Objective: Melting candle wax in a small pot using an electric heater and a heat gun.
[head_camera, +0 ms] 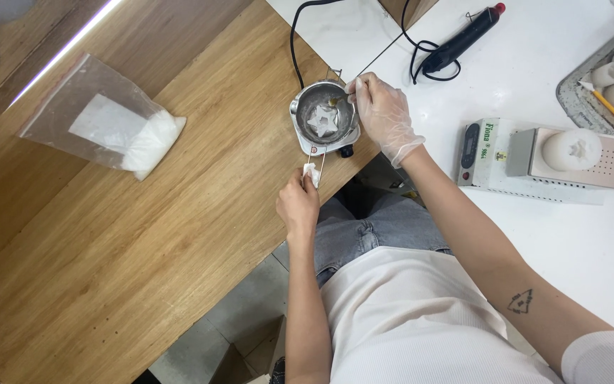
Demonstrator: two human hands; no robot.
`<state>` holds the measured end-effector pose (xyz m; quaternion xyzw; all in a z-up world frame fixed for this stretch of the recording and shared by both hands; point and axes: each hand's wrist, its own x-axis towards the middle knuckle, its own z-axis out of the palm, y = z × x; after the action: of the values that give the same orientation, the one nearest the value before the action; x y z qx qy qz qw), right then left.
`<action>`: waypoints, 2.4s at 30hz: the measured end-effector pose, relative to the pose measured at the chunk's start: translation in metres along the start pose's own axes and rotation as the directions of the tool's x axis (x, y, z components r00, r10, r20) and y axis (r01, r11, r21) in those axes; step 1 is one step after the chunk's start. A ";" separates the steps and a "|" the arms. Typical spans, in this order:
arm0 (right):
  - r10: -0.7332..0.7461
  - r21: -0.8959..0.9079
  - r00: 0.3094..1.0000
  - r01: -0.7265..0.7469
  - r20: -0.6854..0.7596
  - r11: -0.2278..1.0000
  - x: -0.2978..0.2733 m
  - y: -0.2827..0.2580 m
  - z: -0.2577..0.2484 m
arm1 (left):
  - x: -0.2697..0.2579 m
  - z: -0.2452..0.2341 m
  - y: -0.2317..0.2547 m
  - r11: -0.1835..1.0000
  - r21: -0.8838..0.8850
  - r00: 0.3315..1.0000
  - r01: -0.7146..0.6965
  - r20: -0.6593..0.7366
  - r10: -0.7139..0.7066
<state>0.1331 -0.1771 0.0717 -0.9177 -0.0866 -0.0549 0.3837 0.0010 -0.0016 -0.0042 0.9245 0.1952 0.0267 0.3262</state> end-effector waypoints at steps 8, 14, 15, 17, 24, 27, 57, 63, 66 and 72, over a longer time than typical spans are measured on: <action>0.046 0.080 0.999 -0.047 0.011 0.996 0.006 0.009 -0.004 | 0.002 -0.003 0.003 1.000 -0.006 0.999 0.020 0.051 -0.019; 0.114 0.197 0.992 -0.122 0.049 0.973 0.011 0.006 -0.012 | 0.002 -0.009 0.008 0.993 -0.065 0.994 0.096 0.066 -0.092; 0.110 0.197 0.993 -0.117 0.046 0.973 0.012 0.007 -0.014 | 0.003 -0.007 0.006 0.993 -0.067 0.994 0.093 0.062 -0.089; 0.160 0.219 0.984 -0.173 0.079 0.960 0.013 0.007 -0.017 | 0.002 -0.004 0.003 0.998 -0.048 0.999 0.045 0.012 -0.045; 0.204 0.369 0.976 -0.215 0.069 0.904 0.004 0.023 -0.013 | 0.004 -0.007 0.009 0.991 -0.077 0.993 0.111 -0.025 -0.113; 0.259 0.447 0.964 -0.258 0.059 0.857 -0.006 0.026 -0.013 | 0.007 0.000 0.000 0.933 -0.214 0.957 0.291 0.089 -0.278; 0.303 0.518 0.928 -0.372 0.216 0.770 -0.023 0.044 -0.004 | 0.030 0.037 -0.055 0.836 -0.440 0.924 0.329 0.334 -0.188; 0.275 0.639 0.939 -0.343 0.208 0.688 -0.027 0.043 -0.003 | 0.035 0.044 -0.060 0.835 -0.477 0.943 0.273 0.306 -0.134; 0.264 0.636 0.938 -0.348 0.227 0.689 -0.031 0.043 0.001 | 0.037 0.041 -0.054 0.882 -0.415 0.960 0.221 0.253 -0.122; 0.240 0.611 0.946 -0.324 0.217 0.722 -0.038 0.039 -0.013 | 0.035 0.028 -0.030 0.920 -0.291 0.944 0.263 0.274 -0.183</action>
<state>0.1033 -0.2176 0.0467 -0.7358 0.0173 0.0933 0.6705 0.0284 0.0163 -0.0474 0.8263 0.2516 -0.0920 0.4955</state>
